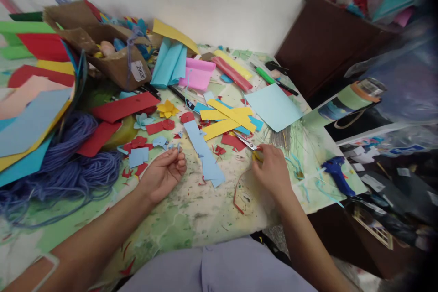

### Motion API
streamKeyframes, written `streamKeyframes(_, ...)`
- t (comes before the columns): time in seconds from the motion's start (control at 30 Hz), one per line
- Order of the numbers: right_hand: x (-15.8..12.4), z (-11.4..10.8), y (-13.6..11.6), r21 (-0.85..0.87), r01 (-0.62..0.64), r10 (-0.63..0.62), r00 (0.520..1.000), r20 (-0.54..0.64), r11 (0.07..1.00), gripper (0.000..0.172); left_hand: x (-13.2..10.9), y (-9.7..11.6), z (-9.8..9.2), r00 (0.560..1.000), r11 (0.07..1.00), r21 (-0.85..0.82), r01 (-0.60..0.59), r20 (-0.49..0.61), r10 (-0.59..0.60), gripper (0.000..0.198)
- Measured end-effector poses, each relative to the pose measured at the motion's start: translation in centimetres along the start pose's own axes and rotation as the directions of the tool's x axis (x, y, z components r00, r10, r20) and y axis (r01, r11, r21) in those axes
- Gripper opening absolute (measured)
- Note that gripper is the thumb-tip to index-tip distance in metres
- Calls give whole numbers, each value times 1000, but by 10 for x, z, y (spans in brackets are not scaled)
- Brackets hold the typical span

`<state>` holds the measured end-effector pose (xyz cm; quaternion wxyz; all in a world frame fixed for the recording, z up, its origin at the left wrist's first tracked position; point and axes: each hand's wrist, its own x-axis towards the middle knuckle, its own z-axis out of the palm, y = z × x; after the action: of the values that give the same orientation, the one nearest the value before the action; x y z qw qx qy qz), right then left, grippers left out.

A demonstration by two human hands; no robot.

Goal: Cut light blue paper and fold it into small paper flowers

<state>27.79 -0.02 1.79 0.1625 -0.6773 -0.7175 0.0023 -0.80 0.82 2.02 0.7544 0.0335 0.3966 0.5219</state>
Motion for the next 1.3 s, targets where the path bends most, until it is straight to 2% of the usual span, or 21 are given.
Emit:
streamKeyframes(0.1,-9,6,9,-53,-8,9,1000,10,999,42,0,0,0,1000,999,-40,24,-7,-24,21)
streamKeyframes(0.27,-6,5,2,-77,30,-24,996,84,997,40,-1,0,0,990,997,-72,34,141,-24,17)
streamKeyframes(0.33,-3,3,4,-61,15,-12,999,52,998,37,-3,0,1,978,997,-81,6,207,11,14)
streamKeyframes(0.43,-2,2,12,-54,-71,71,997,-2,996,40,-4,-2,1,961,995,-90,-39,269,62,12)
streamKeyframes(0.5,-4,2,19,-46,-104,105,994,16,994,44,-4,-3,1,959,995,-84,-56,273,77,12)
streamKeyframes(0.67,-5,-1,27,-8,-65,65,994,87,998,49,-2,-7,0,964,994,-49,-99,244,108,11)
streamKeyframes(0.77,-2,-5,27,38,-84,80,991,104,996,51,0,-7,-1,965,990,-5,-141,222,139,14)
streamKeyframes(0.93,-3,-12,25,126,-194,191,981,37,973,50,2,-5,-2,954,981,-34,-189,231,192,16)
streamKeyframes(1.03,-8,-15,18,189,-225,234,972,-26,956,52,2,-6,-1,950,982,-67,-179,248,190,13)
streamKeyframes(1.13,-12,-16,0,286,-113,138,988,-68,952,66,2,-8,-1,950,988,-66,-137,272,150,7)
streamKeyframes(1.23,-14,-13,-29,346,61,-63,998,-6,936,55,0,-9,-1,949,992,-52,-116,288,126,5)
streamKeyframes(1.3,-11,-11,-50,359,166,-202,977,65,919,49,-1,-10,-1,947,991,-40,-125,294,131,7)
